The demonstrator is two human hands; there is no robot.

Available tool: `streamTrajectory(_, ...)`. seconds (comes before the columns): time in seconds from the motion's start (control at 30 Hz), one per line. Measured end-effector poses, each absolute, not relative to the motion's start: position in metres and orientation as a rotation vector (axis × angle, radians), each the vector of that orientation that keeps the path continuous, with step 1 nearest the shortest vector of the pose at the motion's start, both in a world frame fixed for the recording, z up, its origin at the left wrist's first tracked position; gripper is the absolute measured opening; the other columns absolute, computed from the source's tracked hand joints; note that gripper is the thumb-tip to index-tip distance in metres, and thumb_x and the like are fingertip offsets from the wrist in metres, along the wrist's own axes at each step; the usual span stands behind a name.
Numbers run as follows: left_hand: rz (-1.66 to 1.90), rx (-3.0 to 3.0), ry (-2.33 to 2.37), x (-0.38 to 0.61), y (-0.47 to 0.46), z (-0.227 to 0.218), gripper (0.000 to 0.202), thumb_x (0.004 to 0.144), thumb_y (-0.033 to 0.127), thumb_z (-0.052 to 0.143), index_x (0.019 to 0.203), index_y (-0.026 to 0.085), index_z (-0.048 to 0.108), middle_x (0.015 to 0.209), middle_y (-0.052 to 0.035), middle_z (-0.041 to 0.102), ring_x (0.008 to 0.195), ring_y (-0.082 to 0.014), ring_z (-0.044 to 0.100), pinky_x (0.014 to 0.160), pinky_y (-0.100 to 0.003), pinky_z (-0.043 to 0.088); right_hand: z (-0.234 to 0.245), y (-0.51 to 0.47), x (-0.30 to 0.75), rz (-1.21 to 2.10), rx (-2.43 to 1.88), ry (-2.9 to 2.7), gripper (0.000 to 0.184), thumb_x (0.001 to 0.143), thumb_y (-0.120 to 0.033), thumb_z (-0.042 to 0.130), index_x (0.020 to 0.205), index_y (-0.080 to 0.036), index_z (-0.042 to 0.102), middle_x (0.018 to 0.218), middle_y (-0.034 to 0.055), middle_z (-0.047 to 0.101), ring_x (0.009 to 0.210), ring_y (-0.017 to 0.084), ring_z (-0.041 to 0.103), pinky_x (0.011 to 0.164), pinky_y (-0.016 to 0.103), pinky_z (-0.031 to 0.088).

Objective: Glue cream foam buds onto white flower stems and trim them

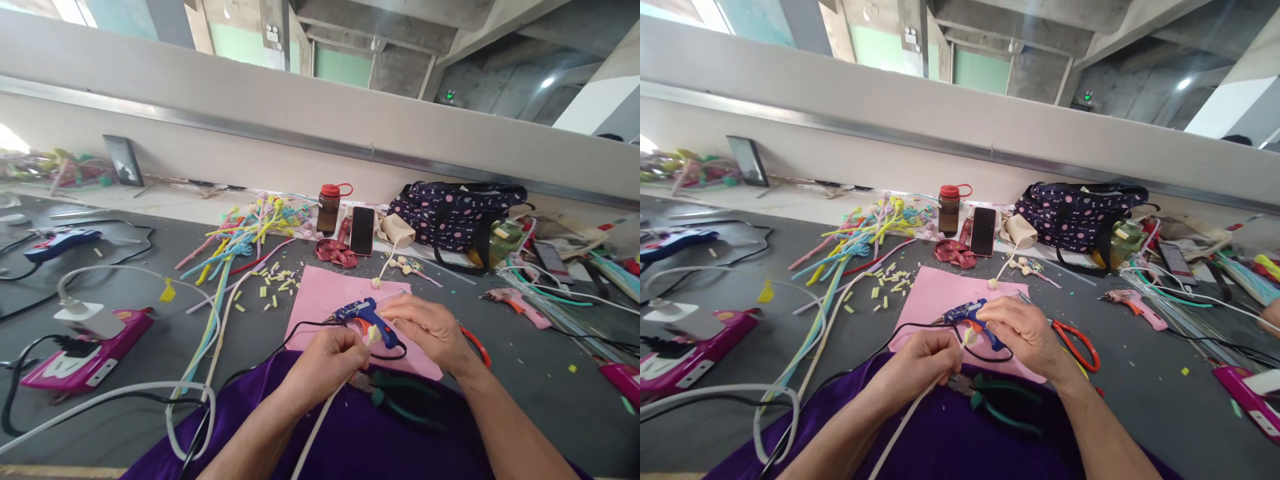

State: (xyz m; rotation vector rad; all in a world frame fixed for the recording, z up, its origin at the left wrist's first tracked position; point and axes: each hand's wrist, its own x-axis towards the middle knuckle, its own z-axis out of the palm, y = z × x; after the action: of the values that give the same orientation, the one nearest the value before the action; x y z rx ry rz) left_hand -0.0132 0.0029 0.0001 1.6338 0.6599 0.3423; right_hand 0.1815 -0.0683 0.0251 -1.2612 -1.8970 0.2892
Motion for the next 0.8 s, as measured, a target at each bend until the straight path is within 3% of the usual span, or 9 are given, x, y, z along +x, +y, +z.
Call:
streamTrajectory(0.17, 0.571, 1.764, 0.725, -0.012, -0.002, 0.006, 0.025, 0.076, 0.027, 0.051, 0.054, 0.016, 0.047, 0.052, 0.0050, 0.041, 0.050, -0.0077, 0.035, 0.048, -0.020, 0.026, 0.022, -0.069, 0.177, 0.293, -1.332, -1.682, 0.021, 0.087, -0.016, 0.051, 0.101, -0.023, 0.066, 0.097, 0.0036, 0.067, 0.094, 0.018, 0.060, 0.085, 0.031, 0.045)
streamTrajectory(0.5, 0.664, 1.709, 0.743, -0.011, -0.002, -0.003, 0.019, 0.075, 0.026, 0.055, 0.059, 0.015, 0.052, 0.054, 0.0043, 0.044, 0.051, -0.0076, 0.036, 0.048, -0.020, 0.027, 0.016, -0.069, 0.164, 0.527, -1.308, -1.410, 0.009, 0.085, -0.020, 0.055, 0.088, -0.020, 0.063, 0.073, -0.0003, 0.060, 0.061, 0.013, 0.058, 0.058, 0.024, 0.045)
streamTrajectory(0.63, 0.685, 1.750, 0.766, -0.011, -0.002, -0.001, 0.020, 0.076, 0.028, 0.055, 0.060, 0.015, 0.054, 0.053, 0.0046, 0.043, 0.050, -0.0074, 0.035, 0.047, -0.019, 0.027, 0.019, -0.072, 0.154, 0.689, -1.277, -1.348, 0.005, 0.081, -0.020, 0.058, 0.078, -0.017, 0.061, 0.066, -0.0012, 0.058, 0.055, 0.011, 0.054, 0.052, 0.022, 0.042)
streamTrajectory(0.8, 0.783, 1.911, 0.818, -0.011, -0.004, 0.001, 0.021, 0.074, 0.027, 0.057, 0.057, 0.015, 0.055, 0.050, 0.0050, 0.044, 0.047, -0.0070, 0.037, 0.047, -0.019, 0.028, 0.022, -0.076, 0.143, 0.793, -1.278, -1.280, 0.007, 0.079, -0.023, 0.061, 0.078, -0.016, 0.061, 0.062, -0.0016, 0.056, 0.053, 0.010, 0.051, 0.050, 0.022, 0.040)
